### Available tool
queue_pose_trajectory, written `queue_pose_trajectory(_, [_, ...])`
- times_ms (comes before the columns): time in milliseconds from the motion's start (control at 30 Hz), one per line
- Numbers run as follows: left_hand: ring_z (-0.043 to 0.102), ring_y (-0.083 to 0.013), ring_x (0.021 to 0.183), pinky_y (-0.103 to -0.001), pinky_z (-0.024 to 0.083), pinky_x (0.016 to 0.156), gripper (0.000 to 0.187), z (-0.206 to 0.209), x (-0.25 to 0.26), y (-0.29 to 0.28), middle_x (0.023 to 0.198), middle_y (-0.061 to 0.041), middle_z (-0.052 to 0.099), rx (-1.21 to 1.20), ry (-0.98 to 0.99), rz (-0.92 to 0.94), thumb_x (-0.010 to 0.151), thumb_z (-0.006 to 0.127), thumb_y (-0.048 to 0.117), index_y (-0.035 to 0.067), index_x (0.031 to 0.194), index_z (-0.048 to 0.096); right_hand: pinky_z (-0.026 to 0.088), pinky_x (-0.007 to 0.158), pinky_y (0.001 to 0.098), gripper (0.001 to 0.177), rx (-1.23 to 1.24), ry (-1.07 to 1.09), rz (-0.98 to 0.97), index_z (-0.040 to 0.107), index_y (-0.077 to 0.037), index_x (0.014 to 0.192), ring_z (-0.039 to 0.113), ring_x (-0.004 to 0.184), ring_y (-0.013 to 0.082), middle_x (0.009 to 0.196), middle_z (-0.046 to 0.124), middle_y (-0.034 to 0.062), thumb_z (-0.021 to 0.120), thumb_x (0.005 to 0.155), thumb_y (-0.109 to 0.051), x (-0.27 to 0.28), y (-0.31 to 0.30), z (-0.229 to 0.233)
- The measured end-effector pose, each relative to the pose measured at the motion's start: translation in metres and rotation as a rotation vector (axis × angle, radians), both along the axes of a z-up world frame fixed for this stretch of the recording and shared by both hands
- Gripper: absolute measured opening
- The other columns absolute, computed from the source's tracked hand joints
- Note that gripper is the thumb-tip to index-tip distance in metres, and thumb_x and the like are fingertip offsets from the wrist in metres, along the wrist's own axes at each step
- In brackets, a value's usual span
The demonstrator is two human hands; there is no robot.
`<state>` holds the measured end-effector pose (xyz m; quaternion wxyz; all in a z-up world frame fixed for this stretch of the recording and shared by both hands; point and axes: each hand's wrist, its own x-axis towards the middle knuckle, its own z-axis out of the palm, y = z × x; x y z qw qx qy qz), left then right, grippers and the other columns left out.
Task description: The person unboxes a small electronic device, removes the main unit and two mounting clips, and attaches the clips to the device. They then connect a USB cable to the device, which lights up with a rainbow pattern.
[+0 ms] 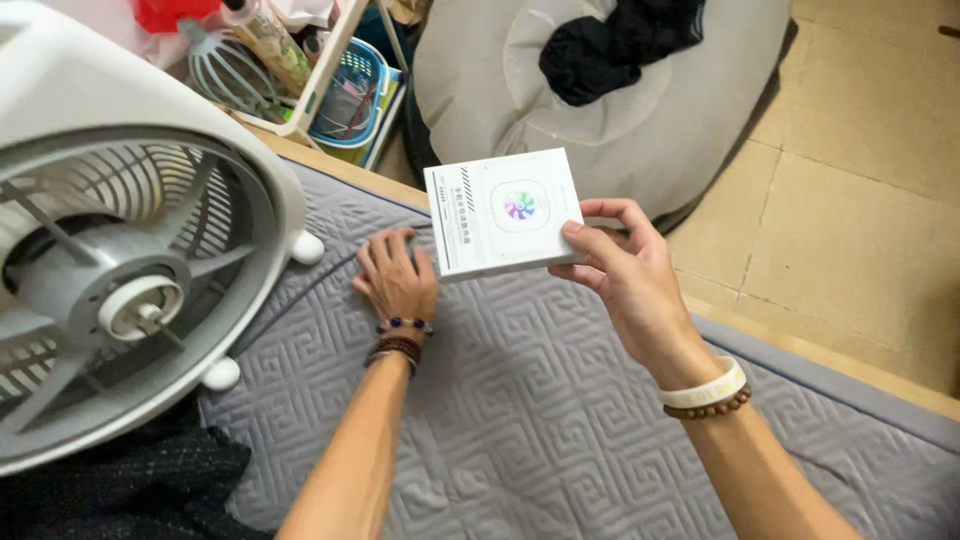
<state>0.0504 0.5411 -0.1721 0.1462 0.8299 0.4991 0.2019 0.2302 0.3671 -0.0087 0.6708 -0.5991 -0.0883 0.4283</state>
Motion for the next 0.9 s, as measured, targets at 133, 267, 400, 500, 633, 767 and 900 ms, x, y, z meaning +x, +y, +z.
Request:
queue_pose_trajectory(133, [0.045,-0.0311,0.131,-0.058,0.031,0.102,0.032,-0.008,0.009,-0.001,0.130,-0.005,0.057,0.123,0.016,0.046,0.088,0.063,0.027,0.015,0.118,0.062,0.054,0.074,0.0293,0.031,-0.073,0.077,-0.056,0.059,-0.006,0.116,0.066,0.083,0.0151,0.098,0.067,0.0083,0.074,0.093,-0.020,0.027,0.076,-0.047])
queue_pose_trajectory(267, [0.047,-0.0304,0.128,-0.057,0.033,0.102,0.031,0.001,0.009,-0.001,0.128,-0.007,0.057,0.043,0.004,0.076,0.087,0.064,0.027,0.016,0.116,0.063,0.048,0.062,0.0253,0.034,-0.096,0.096,-0.060,0.059,-0.006,0.119,0.060,0.072,0.0128,0.096,0.065,0.0079,0.078,0.093,-0.020,0.042,0.148,-0.108])
queue_pose_trajectory(400, [0.049,-0.0309,0.126,-0.056,0.035,0.100,0.030,0.011,0.012,0.004,0.125,-0.005,0.059,0.035,0.048,0.082,0.084,0.065,0.027,0.017,0.113,0.063,0.057,0.060,0.0275,0.040,-0.171,0.105,-0.060,0.051,-0.006,0.117,0.069,0.066,0.0163,0.097,0.069,0.0104,0.074,0.086,-0.018,0.057,0.224,-0.159])
queue_pose_trajectory(500, [0.050,-0.0321,0.126,-0.055,0.035,0.097,0.033,0.008,0.013,0.007,0.123,-0.007,0.059,0.015,0.047,0.057,0.082,0.065,0.027,0.015,0.113,0.063,0.057,0.058,0.0270,0.046,-0.221,0.036,-0.033,0.049,-0.007,0.120,0.069,0.064,0.0160,0.097,0.070,0.0120,0.076,0.084,-0.015,0.060,0.282,-0.203])
queue_pose_trajectory(633, [0.054,-0.0324,0.126,-0.053,0.036,0.096,0.035,0.004,0.011,0.007,0.121,-0.008,0.059,-0.001,-0.007,0.064,0.082,0.064,0.025,0.014,0.114,0.063,0.053,0.053,0.0299,0.045,-0.375,-0.017,-0.032,0.051,-0.007,0.116,0.067,0.063,0.0165,0.091,0.071,0.0130,0.079,0.083,-0.016,0.048,0.363,-0.257])
queue_pose_trajectory(767, [0.056,-0.0329,0.123,-0.053,0.036,0.093,0.038,-0.018,0.007,0.000,0.119,-0.010,0.060,-0.014,-0.017,0.063,0.082,0.062,0.030,0.013,0.116,0.064,0.054,0.054,0.0311,0.040,-0.392,-0.012,-0.111,0.057,-0.005,0.111,0.065,0.065,0.0155,0.090,0.071,0.0117,0.081,0.081,-0.016,0.021,0.443,-0.316])
queue_pose_trajectory(900, [0.060,-0.0286,0.117,-0.051,0.036,0.091,0.031,-0.054,0.007,-0.016,0.112,-0.005,0.065,0.065,-0.030,0.141,0.087,0.053,0.036,0.018,0.108,0.067,0.058,0.060,0.0274,0.034,-0.421,-0.038,-0.137,0.065,-0.002,0.106,0.071,0.068,0.0155,0.091,0.075,0.0130,0.082,0.078,-0.012,0.007,0.520,-0.375])
